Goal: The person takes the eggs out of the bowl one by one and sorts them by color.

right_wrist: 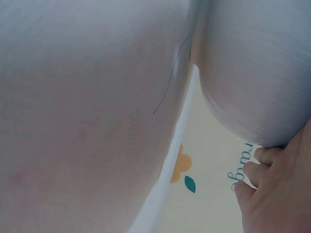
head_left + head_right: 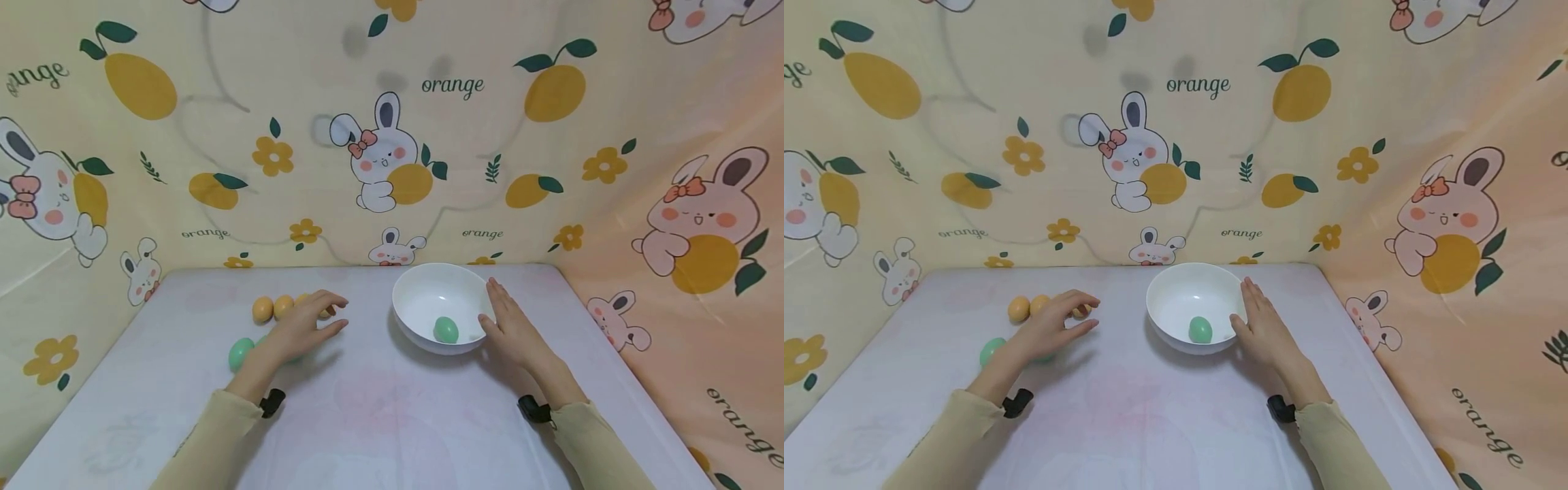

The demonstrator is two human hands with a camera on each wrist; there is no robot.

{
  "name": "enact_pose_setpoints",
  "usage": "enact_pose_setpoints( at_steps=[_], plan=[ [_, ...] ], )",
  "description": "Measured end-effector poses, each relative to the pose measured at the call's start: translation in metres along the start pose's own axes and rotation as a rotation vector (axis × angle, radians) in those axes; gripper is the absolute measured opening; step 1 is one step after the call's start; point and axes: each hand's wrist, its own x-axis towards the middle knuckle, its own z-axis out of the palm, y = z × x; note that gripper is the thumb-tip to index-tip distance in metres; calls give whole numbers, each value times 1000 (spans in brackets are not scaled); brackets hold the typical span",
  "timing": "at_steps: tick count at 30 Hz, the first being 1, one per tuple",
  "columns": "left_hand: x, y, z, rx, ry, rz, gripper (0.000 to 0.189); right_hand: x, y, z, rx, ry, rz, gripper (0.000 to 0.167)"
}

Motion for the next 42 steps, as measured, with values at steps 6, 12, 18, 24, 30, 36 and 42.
enact_pose_setpoints(
  at_steps=[6, 12, 18, 24, 30, 36, 42],
  plan=[
    [19, 14, 19, 13, 27, 44, 33, 1, 1, 0, -6, 0, -1, 78],
    [39, 29, 34, -28, 29, 85, 33, 2, 0, 0, -7, 0, -9, 77],
    [61, 47, 47, -48, -8, 124, 35, 3, 2, 0, -5, -4, 3, 78],
    [82, 66, 60, -58, -70, 176, 35, 3, 2, 0, -5, 7, -6, 78],
    [103, 78, 76, -30, -194, 174, 36, 2, 1, 0, 8, 25, -27, 76],
    [122, 85, 91, 15, -329, 127, 41, 2, 0, -1, 7, 1, -10, 77],
    [136, 89, 104, 70, -427, 69, 42, 2, 2, -2, 4, 8, -25, 76]
  ],
)
